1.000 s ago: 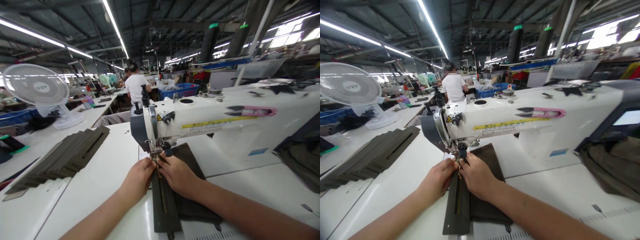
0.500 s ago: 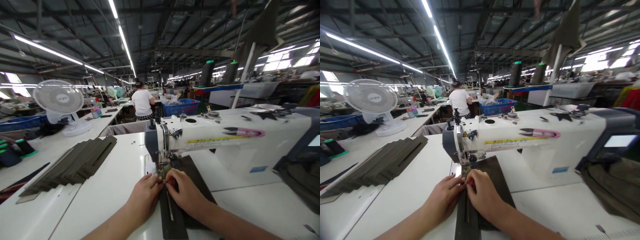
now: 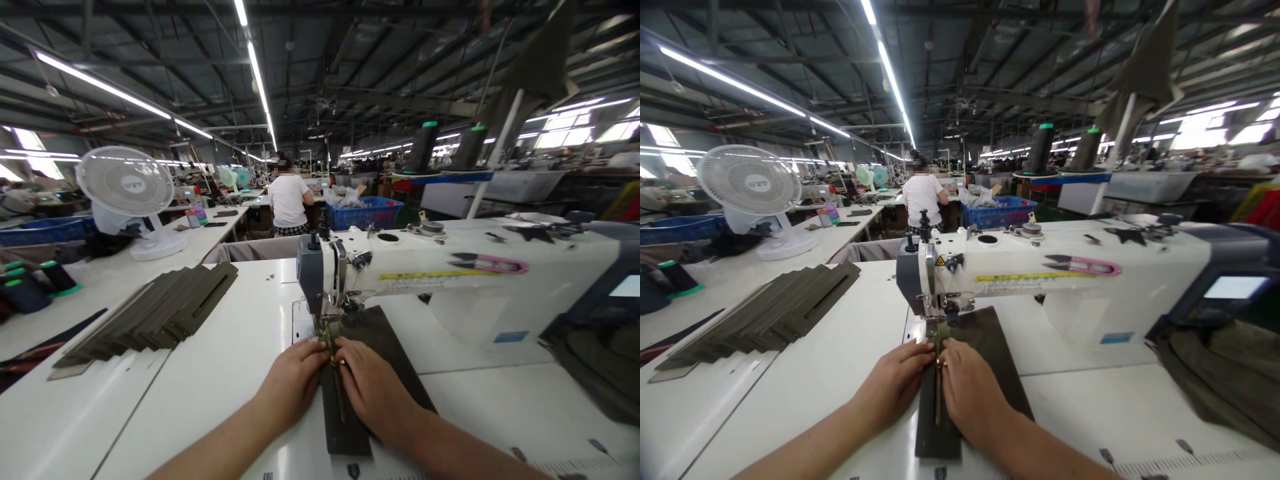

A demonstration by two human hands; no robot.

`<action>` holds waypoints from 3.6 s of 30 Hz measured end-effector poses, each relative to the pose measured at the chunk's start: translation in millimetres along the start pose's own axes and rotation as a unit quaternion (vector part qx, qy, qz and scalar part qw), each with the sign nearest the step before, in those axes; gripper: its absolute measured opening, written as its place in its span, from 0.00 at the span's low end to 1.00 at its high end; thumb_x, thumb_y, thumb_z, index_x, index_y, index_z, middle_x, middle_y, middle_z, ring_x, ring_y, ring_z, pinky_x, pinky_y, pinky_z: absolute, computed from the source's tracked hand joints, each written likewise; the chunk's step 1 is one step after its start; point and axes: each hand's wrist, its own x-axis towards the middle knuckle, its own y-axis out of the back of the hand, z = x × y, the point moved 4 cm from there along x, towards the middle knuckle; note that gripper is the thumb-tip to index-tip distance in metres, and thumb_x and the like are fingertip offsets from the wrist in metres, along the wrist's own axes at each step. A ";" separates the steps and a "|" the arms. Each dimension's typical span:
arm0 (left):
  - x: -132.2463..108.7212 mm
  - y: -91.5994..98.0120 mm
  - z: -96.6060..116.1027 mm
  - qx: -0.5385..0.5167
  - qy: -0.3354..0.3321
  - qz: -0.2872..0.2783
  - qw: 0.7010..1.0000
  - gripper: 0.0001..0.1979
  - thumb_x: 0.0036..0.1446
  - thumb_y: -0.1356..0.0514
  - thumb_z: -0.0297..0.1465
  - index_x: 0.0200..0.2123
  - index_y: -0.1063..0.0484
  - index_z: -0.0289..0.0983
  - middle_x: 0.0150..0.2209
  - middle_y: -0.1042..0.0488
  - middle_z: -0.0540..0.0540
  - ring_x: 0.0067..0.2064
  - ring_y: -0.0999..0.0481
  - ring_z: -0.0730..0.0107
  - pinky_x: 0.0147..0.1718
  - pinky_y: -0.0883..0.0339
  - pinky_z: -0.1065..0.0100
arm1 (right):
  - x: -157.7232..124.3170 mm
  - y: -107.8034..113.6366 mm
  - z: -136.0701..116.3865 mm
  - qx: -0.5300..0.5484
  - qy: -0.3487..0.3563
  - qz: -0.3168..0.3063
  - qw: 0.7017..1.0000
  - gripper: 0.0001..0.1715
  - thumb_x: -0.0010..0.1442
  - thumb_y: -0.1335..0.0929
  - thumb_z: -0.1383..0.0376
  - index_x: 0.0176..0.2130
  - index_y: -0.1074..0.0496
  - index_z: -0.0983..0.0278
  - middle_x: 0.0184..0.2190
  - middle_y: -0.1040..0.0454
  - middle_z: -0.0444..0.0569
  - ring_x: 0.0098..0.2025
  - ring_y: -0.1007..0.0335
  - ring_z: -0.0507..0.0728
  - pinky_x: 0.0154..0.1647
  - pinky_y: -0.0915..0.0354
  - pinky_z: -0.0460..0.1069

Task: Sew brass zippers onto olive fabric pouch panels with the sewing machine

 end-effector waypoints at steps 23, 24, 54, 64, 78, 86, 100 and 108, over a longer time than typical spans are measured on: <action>7.5 -3.1 1.0 0.065 -0.065 -0.045 0.995 0.13 0.55 0.49 0.24 0.42 0.30 0.35 0.45 0.27 0.40 0.47 0.28 0.60 0.48 0.33 0.54 | 8.9 5.1 8.2 0.019 0.058 0.003 0.998 0.13 0.58 0.41 0.74 0.36 0.28 0.69 0.33 0.27 0.54 0.36 0.32 0.58 0.40 0.32 0.54; 6.0 -2.5 3.0 0.062 -0.065 -0.045 0.995 0.13 0.55 0.49 0.24 0.42 0.30 0.35 0.45 0.27 0.40 0.47 0.28 0.60 0.49 0.33 0.55 | 8.9 4.8 7.7 0.021 0.061 -0.006 0.998 0.13 0.58 0.41 0.74 0.35 0.29 0.69 0.32 0.27 0.53 0.36 0.32 0.58 0.39 0.32 0.54; 3.0 -5.5 18.7 0.078 -0.029 -0.020 0.996 0.10 0.49 0.45 0.22 0.35 0.29 0.35 0.39 0.25 0.44 0.40 0.25 0.61 0.45 0.31 0.55 | -17.2 26.7 -18.3 0.039 0.109 -0.009 0.993 0.11 0.57 0.38 0.67 0.34 0.27 0.68 0.33 0.25 0.53 0.36 0.32 0.58 0.39 0.33 0.52; 5.6 -7.7 17.0 0.079 -0.037 -0.035 0.996 0.11 0.51 0.46 0.21 0.38 0.30 0.33 0.43 0.27 0.40 0.46 0.28 0.60 0.50 0.35 0.55 | 0.7 -16.6 23.1 -0.004 0.015 -0.043 0.999 0.20 0.57 0.41 0.72 0.48 0.32 0.75 0.50 0.33 0.62 0.53 0.37 0.62 0.54 0.38 0.58; 21.7 -5.8 3.9 0.063 -0.023 -0.030 0.997 0.12 0.50 0.48 0.21 0.37 0.30 0.33 0.37 0.28 0.40 0.42 0.28 0.60 0.44 0.31 0.57 | 21.3 -23.3 39.9 0.026 -0.038 -0.050 0.998 0.13 0.59 0.39 0.73 0.41 0.29 0.67 0.42 0.28 0.54 0.43 0.32 0.57 0.45 0.34 0.52; 20.3 -8.5 -1.7 0.065 -0.014 -0.025 0.997 0.13 0.48 0.49 0.21 0.37 0.30 0.33 0.36 0.28 0.40 0.39 0.29 0.60 0.40 0.30 0.57 | 35.1 -23.8 34.9 -0.151 -0.063 -0.098 0.982 0.13 0.55 0.38 0.78 0.33 0.29 0.65 0.32 0.27 0.52 0.36 0.32 0.60 0.36 0.38 0.52; 20.5 -10.4 -2.6 0.075 -0.015 -0.063 0.995 0.16 0.47 0.48 0.19 0.40 0.31 0.34 0.38 0.30 0.42 0.41 0.30 0.60 0.42 0.32 0.59 | 43.1 -19.6 44.7 -0.093 -0.251 -0.117 0.956 0.11 0.57 0.37 0.62 0.32 0.29 0.65 0.30 0.24 0.52 0.36 0.28 0.59 0.35 0.39 0.49; 20.7 -10.2 -1.6 0.097 -0.016 -0.064 0.993 0.15 0.47 0.47 0.18 0.38 0.30 0.35 0.37 0.30 0.42 0.39 0.30 0.61 0.41 0.31 0.59 | 42.8 -23.0 50.2 -0.101 -0.308 -0.125 0.938 0.12 0.57 0.38 0.61 0.35 0.28 0.64 0.31 0.24 0.50 0.37 0.28 0.57 0.34 0.38 0.46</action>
